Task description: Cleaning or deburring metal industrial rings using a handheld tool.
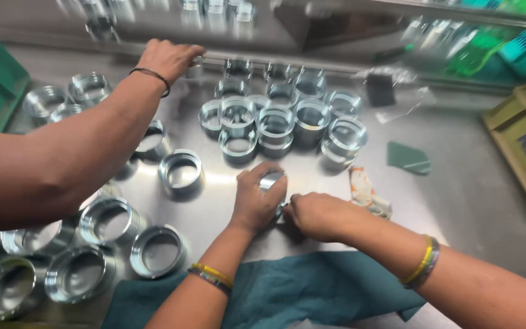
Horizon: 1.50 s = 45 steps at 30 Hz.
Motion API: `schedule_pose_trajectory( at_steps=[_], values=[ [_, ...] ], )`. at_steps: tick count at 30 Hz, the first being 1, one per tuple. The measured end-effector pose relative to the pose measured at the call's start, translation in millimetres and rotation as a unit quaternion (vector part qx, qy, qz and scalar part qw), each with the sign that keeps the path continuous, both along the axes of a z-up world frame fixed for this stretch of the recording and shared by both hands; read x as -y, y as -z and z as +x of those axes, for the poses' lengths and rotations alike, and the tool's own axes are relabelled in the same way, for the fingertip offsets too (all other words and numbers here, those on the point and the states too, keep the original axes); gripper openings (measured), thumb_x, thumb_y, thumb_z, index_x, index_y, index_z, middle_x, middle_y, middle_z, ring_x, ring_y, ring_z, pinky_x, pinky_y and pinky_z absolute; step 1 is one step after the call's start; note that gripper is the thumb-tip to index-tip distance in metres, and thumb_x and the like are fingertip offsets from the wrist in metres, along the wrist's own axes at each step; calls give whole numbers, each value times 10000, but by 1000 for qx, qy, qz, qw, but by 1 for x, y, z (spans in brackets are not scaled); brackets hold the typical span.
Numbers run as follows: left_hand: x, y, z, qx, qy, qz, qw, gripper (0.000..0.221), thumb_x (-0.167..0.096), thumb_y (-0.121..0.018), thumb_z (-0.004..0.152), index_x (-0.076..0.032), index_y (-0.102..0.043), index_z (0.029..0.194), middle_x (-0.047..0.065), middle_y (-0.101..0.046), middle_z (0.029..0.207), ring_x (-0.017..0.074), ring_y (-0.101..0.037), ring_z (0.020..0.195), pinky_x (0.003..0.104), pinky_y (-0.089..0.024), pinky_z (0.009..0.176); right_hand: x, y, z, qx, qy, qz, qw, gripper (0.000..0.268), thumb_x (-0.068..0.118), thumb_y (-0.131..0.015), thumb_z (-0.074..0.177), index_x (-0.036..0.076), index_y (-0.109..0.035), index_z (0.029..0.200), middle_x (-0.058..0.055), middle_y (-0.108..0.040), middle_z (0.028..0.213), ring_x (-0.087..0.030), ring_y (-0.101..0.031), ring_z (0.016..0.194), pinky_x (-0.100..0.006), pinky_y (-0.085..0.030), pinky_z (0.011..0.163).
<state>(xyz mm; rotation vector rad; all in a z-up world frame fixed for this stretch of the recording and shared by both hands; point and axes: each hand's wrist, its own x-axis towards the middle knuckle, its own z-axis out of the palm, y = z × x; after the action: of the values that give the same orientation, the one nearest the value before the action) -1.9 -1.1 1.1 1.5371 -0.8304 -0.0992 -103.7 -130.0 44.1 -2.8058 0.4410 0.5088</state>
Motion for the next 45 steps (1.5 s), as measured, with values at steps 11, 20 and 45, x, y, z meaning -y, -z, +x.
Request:
schedule_pose_trajectory(
  at_steps=[11, 20, 45],
  values=[
    [-9, 1, 6, -54, 47, -12, 997, 295, -213, -666, 840, -35, -649, 1075, 97, -724, 985, 196, -694, 926, 317, -549, 844, 0, -52, -26, 57, 3, 32, 998, 440, 412, -591, 941, 119, -530, 1264, -206, -725, 1024, -415, -698, 969, -511, -527, 859],
    [-1, 5, 7, -54, -4, 10, 999, 249, -251, -646, 969, -4, -652, 997, 125, -722, 899, 186, -672, 877, 323, -529, 821, 6, -24, -23, 155, -71, -34, 985, 366, 290, -618, 917, 119, -525, 1227, -148, -725, 957, -370, -701, 911, -493, -531, 768],
    [2, 8, 23, -186, 96, -31, 977, 438, -246, -742, 886, -21, -600, 1233, 95, -697, 1091, 154, -669, 1018, 298, -541, 906, 19, -17, 1, 218, -94, -161, 958, 482, 134, -633, 866, 70, -560, 1338, -143, -683, 893, -345, -711, 744, -458, -558, 621]
  ],
)
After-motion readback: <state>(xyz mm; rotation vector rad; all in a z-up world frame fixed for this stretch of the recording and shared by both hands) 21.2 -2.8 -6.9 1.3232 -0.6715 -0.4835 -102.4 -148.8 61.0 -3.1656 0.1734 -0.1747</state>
